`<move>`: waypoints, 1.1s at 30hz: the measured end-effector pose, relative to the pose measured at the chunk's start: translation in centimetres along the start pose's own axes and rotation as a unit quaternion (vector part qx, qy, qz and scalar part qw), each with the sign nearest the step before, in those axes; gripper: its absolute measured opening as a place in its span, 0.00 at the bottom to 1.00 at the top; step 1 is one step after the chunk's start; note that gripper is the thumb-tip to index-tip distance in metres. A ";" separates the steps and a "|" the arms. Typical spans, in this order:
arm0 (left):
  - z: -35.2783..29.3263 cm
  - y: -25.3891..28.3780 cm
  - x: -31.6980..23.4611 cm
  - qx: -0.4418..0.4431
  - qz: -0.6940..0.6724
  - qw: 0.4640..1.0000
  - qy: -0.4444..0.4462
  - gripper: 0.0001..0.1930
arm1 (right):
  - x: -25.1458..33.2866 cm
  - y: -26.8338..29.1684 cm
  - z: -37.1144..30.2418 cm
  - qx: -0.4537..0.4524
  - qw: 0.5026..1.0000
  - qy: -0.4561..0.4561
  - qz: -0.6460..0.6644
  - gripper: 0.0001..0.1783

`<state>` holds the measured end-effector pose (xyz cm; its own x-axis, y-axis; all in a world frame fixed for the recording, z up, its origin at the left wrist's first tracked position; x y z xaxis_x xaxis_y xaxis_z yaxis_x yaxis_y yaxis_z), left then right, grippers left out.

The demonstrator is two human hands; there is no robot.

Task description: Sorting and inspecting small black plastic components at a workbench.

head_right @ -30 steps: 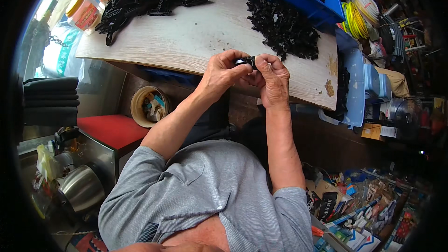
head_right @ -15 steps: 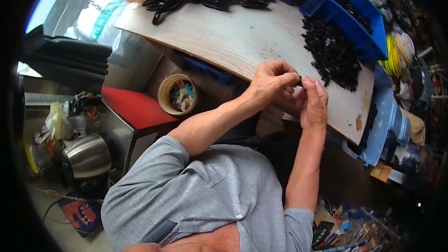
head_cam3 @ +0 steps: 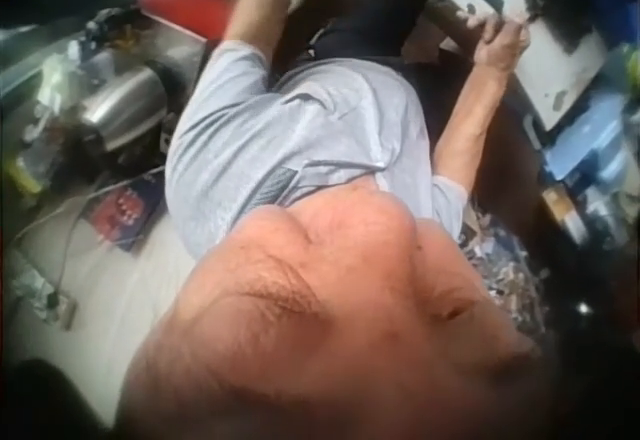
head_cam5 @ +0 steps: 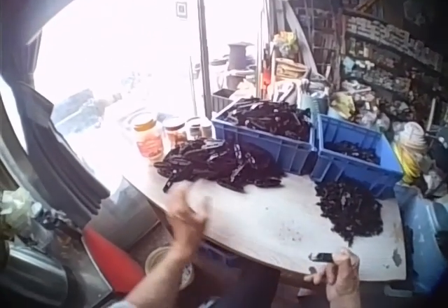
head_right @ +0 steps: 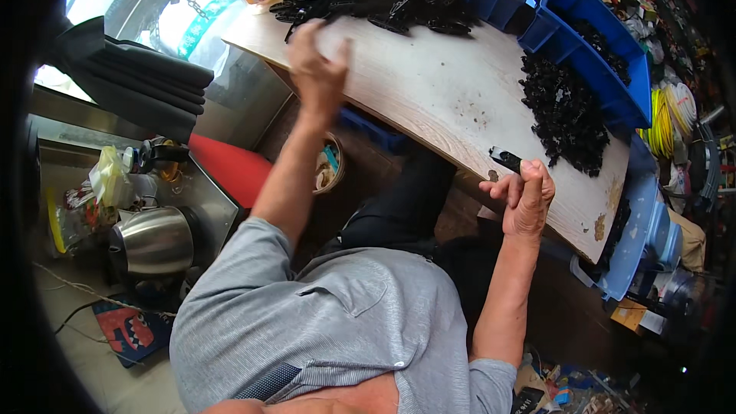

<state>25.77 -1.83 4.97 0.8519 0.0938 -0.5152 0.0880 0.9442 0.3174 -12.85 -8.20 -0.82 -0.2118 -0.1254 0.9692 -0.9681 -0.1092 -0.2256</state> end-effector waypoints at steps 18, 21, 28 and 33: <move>-3.5 -3.7 -4.3 0.236 -0.004 0.964 -0.122 0.11 | 4.5 17.0 -1.0 -0.383 0.918 -0.001 0.102 0.24; -5.5 -6.0 -8.6 0.297 -0.015 0.941 -0.160 0.12 | 4.9 19.2 -1.5 -0.396 0.917 -0.003 0.054 0.22; -8.1 -9.1 -13.5 0.323 -0.037 0.925 -0.199 0.13 | 3.3 12.9 0.9 -0.269 0.953 -0.093 -0.106 0.20; -7.7 -8.2 -13.5 0.282 -0.088 0.939 -0.177 0.13 | 3.1 9.7 2.3 -0.220 0.910 -0.177 -0.303 0.16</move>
<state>9.55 -8.45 3.17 0.9077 -0.2537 -0.3342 0.4183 0.6080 0.6748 -22.58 -11.88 -0.25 0.3605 -0.4912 0.7929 -0.8689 0.1322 0.4770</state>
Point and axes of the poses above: each hand's wrist, its own z-axis towards the middle knuckle, its own y-axis out of the back of the hand, x = y × z, the point moved 9 cm from there along z, towards the middle knuckle, and after that the axes turned 3 degrees about -x, right-handed, at the moved point
